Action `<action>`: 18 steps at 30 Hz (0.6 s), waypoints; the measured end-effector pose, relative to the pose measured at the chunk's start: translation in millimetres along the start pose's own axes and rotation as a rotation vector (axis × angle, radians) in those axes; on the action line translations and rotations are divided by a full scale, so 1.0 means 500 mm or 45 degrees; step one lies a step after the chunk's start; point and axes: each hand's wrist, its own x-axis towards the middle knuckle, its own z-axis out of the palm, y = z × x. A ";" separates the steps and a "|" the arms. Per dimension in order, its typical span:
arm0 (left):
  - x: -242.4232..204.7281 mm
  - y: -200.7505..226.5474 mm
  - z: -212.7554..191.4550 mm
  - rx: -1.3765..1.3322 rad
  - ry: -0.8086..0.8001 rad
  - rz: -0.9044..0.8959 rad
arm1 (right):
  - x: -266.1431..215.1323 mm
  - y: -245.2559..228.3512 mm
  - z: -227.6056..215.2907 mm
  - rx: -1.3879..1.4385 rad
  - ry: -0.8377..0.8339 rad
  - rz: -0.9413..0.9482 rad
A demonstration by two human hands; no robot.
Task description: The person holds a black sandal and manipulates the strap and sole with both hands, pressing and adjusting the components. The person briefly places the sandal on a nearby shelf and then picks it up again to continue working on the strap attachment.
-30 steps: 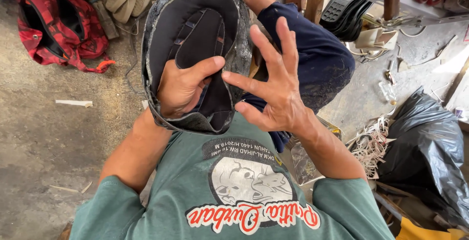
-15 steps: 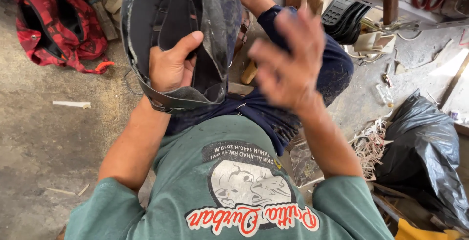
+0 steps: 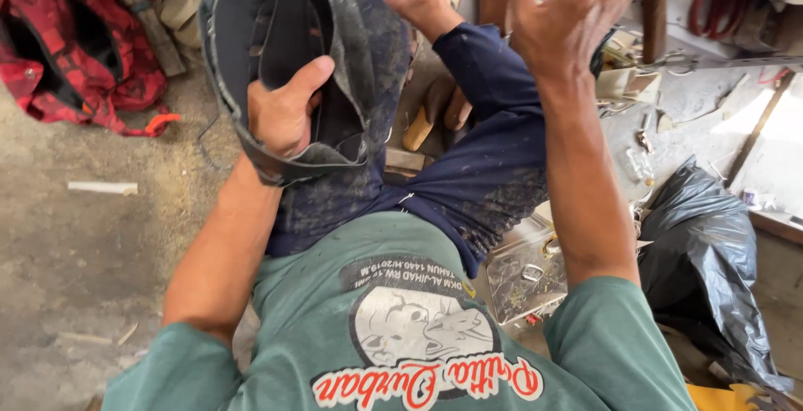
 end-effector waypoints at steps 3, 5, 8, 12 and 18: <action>0.003 0.022 0.022 -0.060 0.019 -0.088 | -0.009 -0.022 -0.026 -0.108 -0.244 -0.027; 0.007 0.032 0.026 -0.067 0.026 -0.095 | -0.032 -0.039 -0.073 0.008 -0.301 -0.019; 0.027 0.031 0.022 -0.075 0.090 -0.137 | -0.073 -0.101 -0.128 0.365 -0.364 0.022; 0.018 0.045 0.039 -0.071 0.166 -0.233 | -0.129 -0.238 -0.172 1.054 -0.478 -0.269; 0.017 0.055 0.031 -0.064 -0.011 -0.154 | -0.204 -0.303 -0.076 1.226 -0.493 -0.238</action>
